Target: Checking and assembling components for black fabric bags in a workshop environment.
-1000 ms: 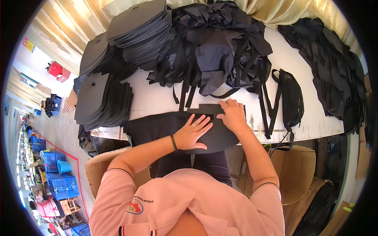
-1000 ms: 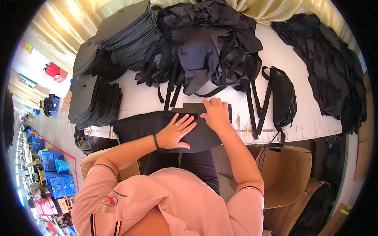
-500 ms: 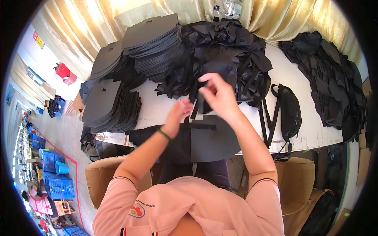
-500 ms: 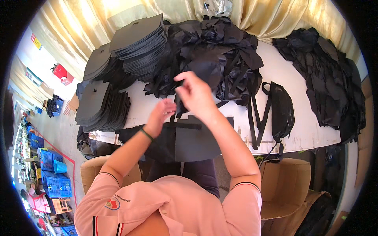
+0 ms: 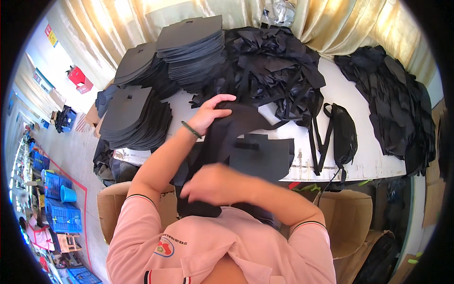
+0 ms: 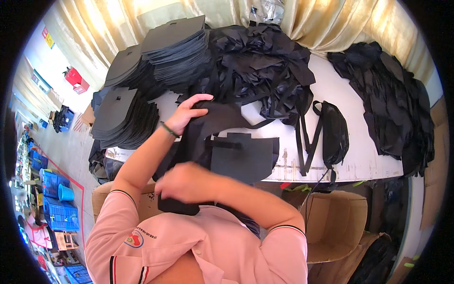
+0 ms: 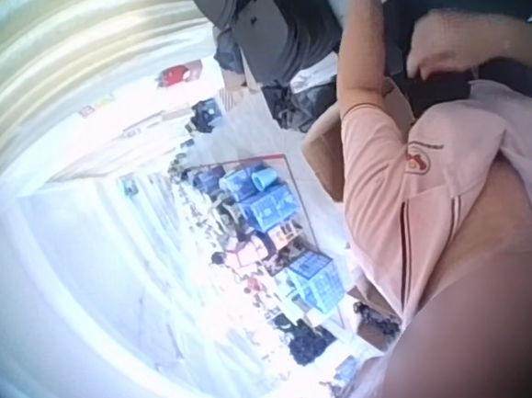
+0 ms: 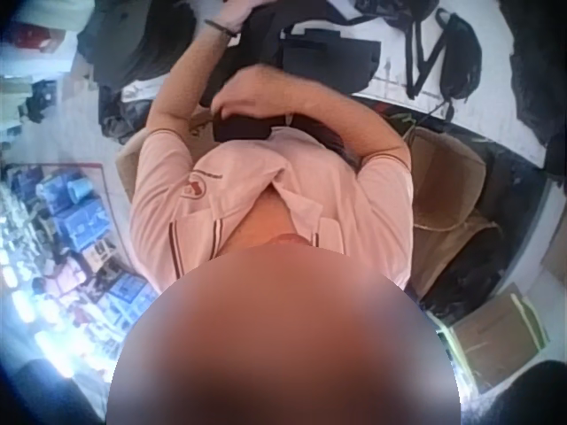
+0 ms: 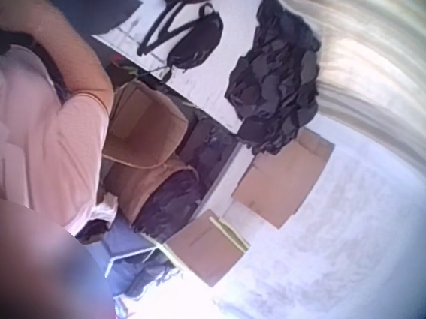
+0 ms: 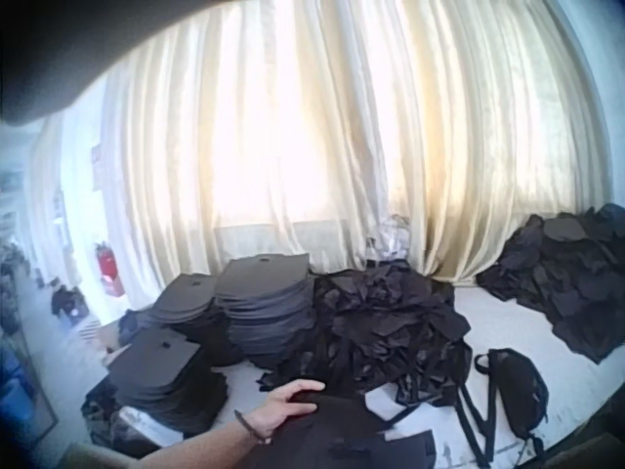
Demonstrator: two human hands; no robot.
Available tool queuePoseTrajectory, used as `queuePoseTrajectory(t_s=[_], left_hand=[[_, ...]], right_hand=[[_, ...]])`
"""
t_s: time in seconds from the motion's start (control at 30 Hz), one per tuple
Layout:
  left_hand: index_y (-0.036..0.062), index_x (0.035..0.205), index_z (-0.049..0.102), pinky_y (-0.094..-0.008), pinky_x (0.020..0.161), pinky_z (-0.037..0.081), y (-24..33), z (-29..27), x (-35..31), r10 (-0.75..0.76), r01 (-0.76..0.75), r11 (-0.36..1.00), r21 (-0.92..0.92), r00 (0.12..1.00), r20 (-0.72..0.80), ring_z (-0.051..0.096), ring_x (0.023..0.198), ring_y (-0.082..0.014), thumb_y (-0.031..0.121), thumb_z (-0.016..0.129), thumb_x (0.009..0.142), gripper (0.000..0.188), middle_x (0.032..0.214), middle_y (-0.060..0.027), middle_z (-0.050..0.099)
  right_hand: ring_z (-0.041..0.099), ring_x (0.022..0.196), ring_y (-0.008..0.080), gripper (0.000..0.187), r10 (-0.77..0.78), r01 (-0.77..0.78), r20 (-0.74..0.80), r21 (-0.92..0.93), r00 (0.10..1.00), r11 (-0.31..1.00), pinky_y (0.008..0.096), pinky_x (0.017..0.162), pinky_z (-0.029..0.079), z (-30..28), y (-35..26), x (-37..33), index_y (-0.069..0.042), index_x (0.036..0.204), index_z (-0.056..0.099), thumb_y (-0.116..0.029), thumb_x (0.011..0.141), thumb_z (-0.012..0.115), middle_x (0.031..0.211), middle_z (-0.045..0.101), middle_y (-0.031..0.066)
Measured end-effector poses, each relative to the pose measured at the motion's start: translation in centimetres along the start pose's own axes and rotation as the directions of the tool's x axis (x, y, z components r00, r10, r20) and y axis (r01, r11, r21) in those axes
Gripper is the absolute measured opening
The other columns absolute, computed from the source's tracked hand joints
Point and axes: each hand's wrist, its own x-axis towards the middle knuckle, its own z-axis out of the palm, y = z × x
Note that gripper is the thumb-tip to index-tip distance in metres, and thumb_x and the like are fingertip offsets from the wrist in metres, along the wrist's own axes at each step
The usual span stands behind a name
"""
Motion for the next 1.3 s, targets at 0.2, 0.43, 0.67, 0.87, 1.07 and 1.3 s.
queuePoseTrajectory(t_s=[0.2, 0.43, 0.67, 0.87, 1.07, 1.3], left_hand=[[0.0033, 0.139, 0.047, -0.0322, 0.113, 0.03, 8.7, 2.4, -6.5, 0.098, -0.322, 0.847, 0.423, 0.876, 0.472, 0.042, 0.132, -0.0156, -0.008, 0.067, 0.078, 0.066, 0.14, -0.0043, 0.049], [0.0028, 0.14, 0.046, -0.0332, 0.112, 0.032, 9.7, 0.9, -8.4, 0.136, -0.299, 0.903, 0.309, 0.88, 0.455, 0.043, 0.132, -0.017, -0.003, 0.071, 0.076, 0.069, 0.143, -0.0066, 0.047], [0.0021, 0.124, 0.061, -0.032, 0.105, 0.038, 11.4, 0.0, -8.8, 0.095, -0.273, 0.914, 0.3, 0.864, 0.495, 0.056, 0.116, -0.0161, 0.013, 0.072, 0.082, 0.045, 0.123, -0.0056, 0.064], [0.0007, 0.121, 0.064, -0.0317, 0.097, 0.044, 15.2, 1.1, -10.2, 0.087, -0.389, 0.809, 0.441, 0.821, 0.565, 0.061, 0.103, -0.0167, 0.009, 0.076, 0.08, 0.044, 0.116, -0.0081, 0.067], [-0.0018, 0.121, 0.063, -0.0334, 0.1, 0.044, 17.8, 1.0, -12.6, 0.14, -0.459, 0.764, 0.454, 0.803, 0.579, 0.061, 0.111, -0.02, 0.0, 0.075, 0.079, 0.044, 0.119, -0.0106, 0.066], [-0.0051, 0.11, 0.067, -0.0291, 0.085, 0.052, 18.0, 1.6, -13.4, 0.214, -0.576, 0.654, 0.49, 0.762, 0.611, 0.07, 0.099, -0.0261, 0.004, 0.082, 0.073, 0.041, 0.11, -0.0173, 0.07]], right_hand=[[0.058, 0.112, 0.0176, 0.038, 0.385, -0.383, -0.362, 0.08, 0.849, 0.92, 0.0325, 0.098, 0.045, -17.0, 3.3, -0.7, -0.004, 0.125, 0.058, -0.006, 0.088, 0.064, 0.12, 0.063, 0.0065], [0.06, 0.109, 0.0165, 0.04, 0.573, -0.635, 0.275, 0.373, 0.772, 0.676, 0.0322, 0.098, 0.045, -14.5, 4.9, -1.1, -0.002, 0.127, 0.058, -0.007, 0.089, 0.065, 0.113, 0.066, 0.0085], [0.061, 0.096, 0.0151, 0.033, 0.546, -0.553, 0.125, 0.33, 0.829, 0.765, 0.03, 0.087, 0.049, -11.4, 5.6, -0.5, -0.004, 0.123, 0.059, -0.003, 0.091, 0.061, 0.109, 0.063, 0.0077], [0.056, 0.109, 0.0177, 0.032, 0.4, -0.501, 0.355, 0.266, 0.845, 0.823, 0.0338, 0.098, 0.042, -11.3, 4.7, 4.7, -0.01, 0.12, 0.061, -0.007, 0.089, 0.064, 0.117, 0.061, 0.0057], [0.058, 0.113, 0.0154, 0.031, 0.404, -0.442, 0.184, 0.454, 0.896, 0.773, 0.034, 0.102, 0.043, -11.1, 4.9, 7.7, -0.008, 0.112, 0.064, 0.005, 0.084, 0.064, 0.107, 0.066, 0.0044], [0.062, 0.094, 0.0153, 0.024, 0.372, -0.447, 0.379, 0.131, 0.847, 0.885, 0.0317, 0.087, 0.048, -10.4, 3.8, 9.9, -0.006, 0.107, 0.066, 0.003, 0.085, 0.064, 0.096, 0.068, 0.0066]])
